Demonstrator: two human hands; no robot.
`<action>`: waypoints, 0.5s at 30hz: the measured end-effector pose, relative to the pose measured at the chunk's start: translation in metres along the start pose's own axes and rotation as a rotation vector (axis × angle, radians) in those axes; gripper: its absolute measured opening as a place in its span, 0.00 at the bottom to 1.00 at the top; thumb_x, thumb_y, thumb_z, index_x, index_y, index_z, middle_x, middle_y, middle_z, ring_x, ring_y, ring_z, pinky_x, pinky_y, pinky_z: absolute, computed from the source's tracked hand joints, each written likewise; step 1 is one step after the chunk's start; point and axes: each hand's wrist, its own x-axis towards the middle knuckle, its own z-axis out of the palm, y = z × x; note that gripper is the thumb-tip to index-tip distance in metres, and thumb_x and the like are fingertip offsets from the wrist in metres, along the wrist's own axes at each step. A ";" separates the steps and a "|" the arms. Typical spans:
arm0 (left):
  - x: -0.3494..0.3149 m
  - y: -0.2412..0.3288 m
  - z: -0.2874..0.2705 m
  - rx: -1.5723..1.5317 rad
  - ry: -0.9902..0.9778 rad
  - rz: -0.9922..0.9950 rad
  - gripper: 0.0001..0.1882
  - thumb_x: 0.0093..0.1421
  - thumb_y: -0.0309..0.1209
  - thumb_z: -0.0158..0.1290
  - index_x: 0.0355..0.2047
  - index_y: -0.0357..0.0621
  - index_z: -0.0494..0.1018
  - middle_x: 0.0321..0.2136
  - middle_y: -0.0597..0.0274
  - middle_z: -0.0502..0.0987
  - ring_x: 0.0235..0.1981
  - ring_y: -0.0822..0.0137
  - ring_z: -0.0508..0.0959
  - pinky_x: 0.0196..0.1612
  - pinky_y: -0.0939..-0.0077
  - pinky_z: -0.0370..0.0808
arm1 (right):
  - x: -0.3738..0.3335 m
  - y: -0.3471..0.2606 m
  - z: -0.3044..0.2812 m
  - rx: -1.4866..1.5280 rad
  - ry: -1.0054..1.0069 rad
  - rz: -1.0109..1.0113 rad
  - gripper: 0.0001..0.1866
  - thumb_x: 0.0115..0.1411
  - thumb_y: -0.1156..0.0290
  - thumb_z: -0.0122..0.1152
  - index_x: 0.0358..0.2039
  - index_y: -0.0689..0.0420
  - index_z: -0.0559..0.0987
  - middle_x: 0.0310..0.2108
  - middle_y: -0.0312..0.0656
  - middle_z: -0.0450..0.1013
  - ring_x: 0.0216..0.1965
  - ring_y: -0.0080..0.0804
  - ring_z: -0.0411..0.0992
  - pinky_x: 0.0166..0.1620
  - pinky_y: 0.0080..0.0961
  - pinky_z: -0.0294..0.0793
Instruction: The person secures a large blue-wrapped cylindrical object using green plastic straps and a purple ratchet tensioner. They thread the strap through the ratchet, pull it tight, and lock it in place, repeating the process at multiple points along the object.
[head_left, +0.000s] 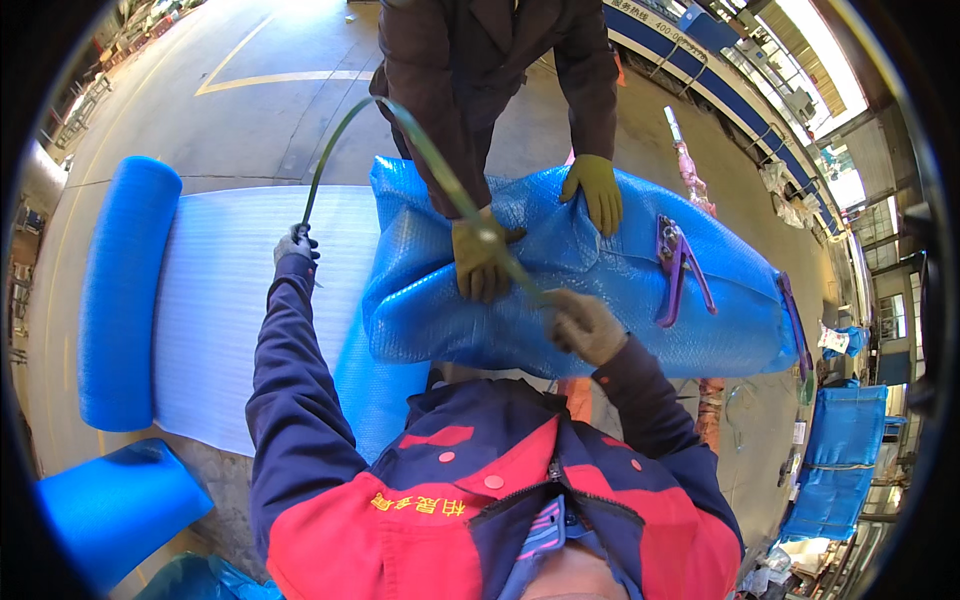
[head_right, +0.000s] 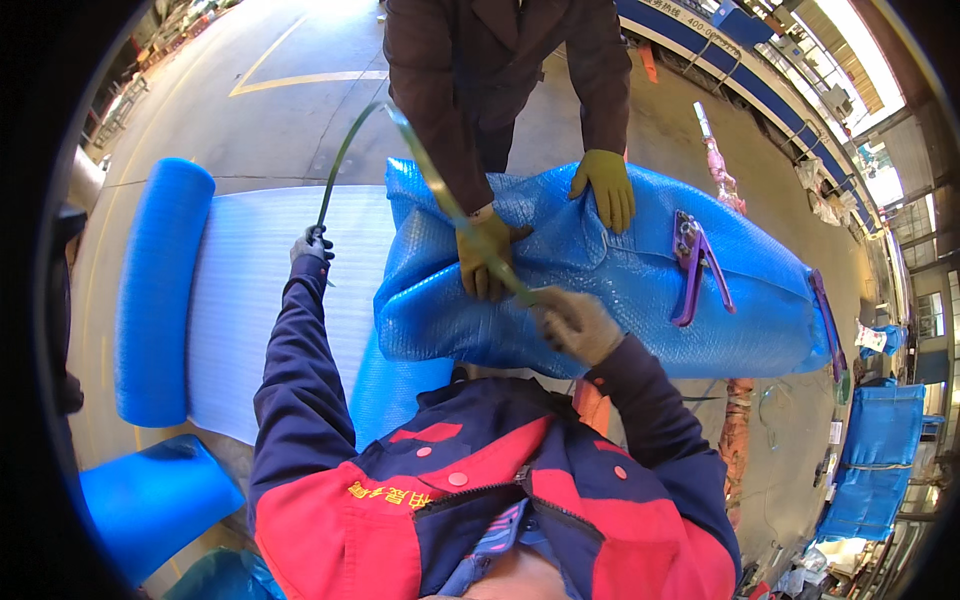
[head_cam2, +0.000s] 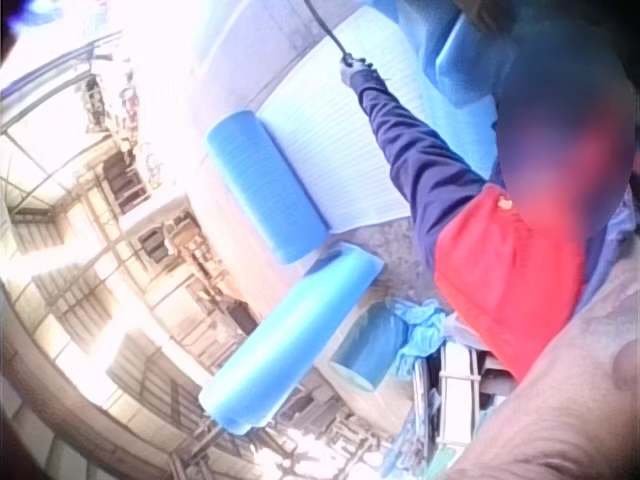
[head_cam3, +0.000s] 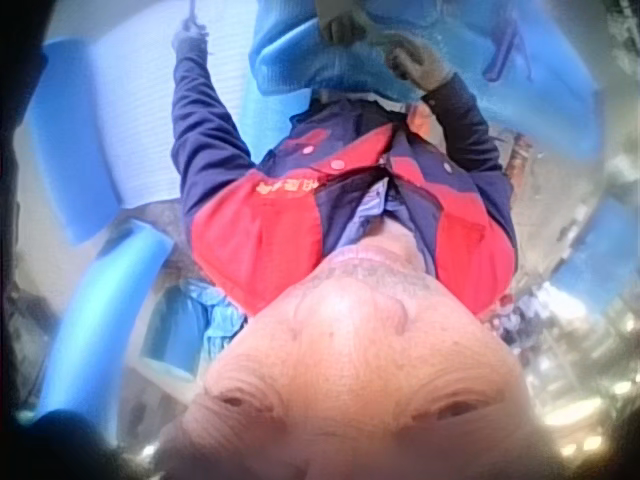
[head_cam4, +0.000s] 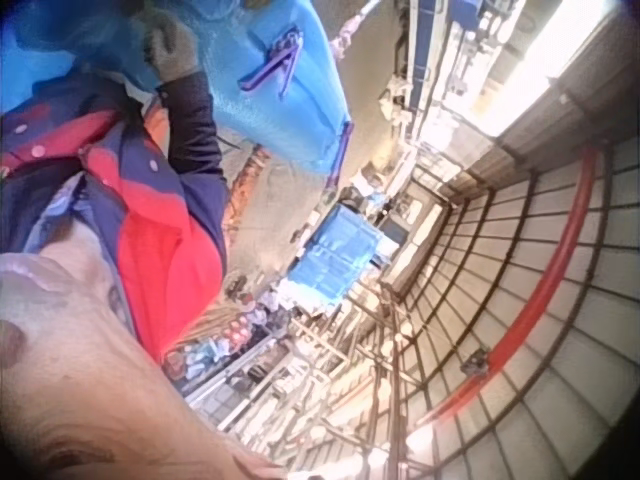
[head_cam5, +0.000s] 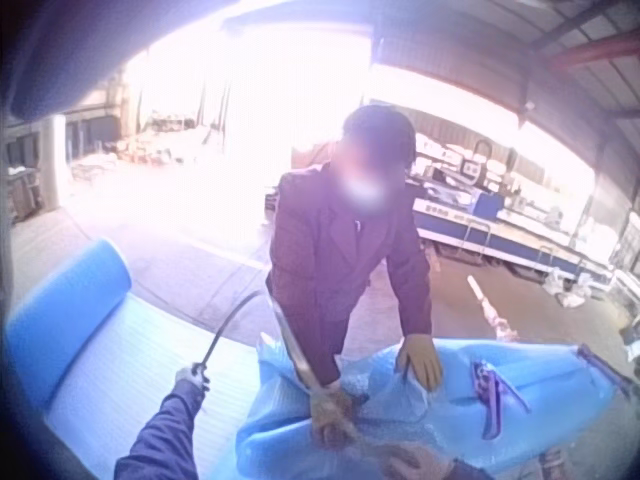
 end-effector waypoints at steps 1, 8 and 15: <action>0.008 -0.010 0.008 0.063 0.018 -0.042 0.12 0.71 0.38 0.45 0.47 0.54 0.78 0.22 0.63 0.79 0.17 0.70 0.78 0.18 0.70 0.74 | 0.009 0.001 0.010 -0.058 -0.044 -0.006 0.19 0.64 0.76 0.46 0.55 0.57 0.74 0.26 0.37 0.71 0.26 0.23 0.71 0.31 0.22 0.72; 0.075 -0.072 0.068 0.654 -0.087 0.118 0.15 0.70 0.42 0.48 0.43 0.51 0.81 0.19 0.59 0.80 0.16 0.66 0.80 0.22 0.68 0.77 | 0.094 -0.001 0.083 -0.325 0.063 -0.160 0.16 0.65 0.72 0.51 0.53 0.57 0.72 0.30 0.45 0.78 0.33 0.34 0.79 0.35 0.36 0.76; 0.089 -0.111 0.135 0.768 -0.540 0.013 0.12 0.65 0.37 0.54 0.47 0.54 0.81 0.29 0.55 0.83 0.26 0.60 0.81 0.31 0.64 0.78 | 0.197 0.015 0.090 0.955 0.157 0.411 0.18 0.72 0.68 0.43 0.59 0.58 0.66 0.29 0.42 0.73 0.23 0.29 0.74 0.23 0.27 0.74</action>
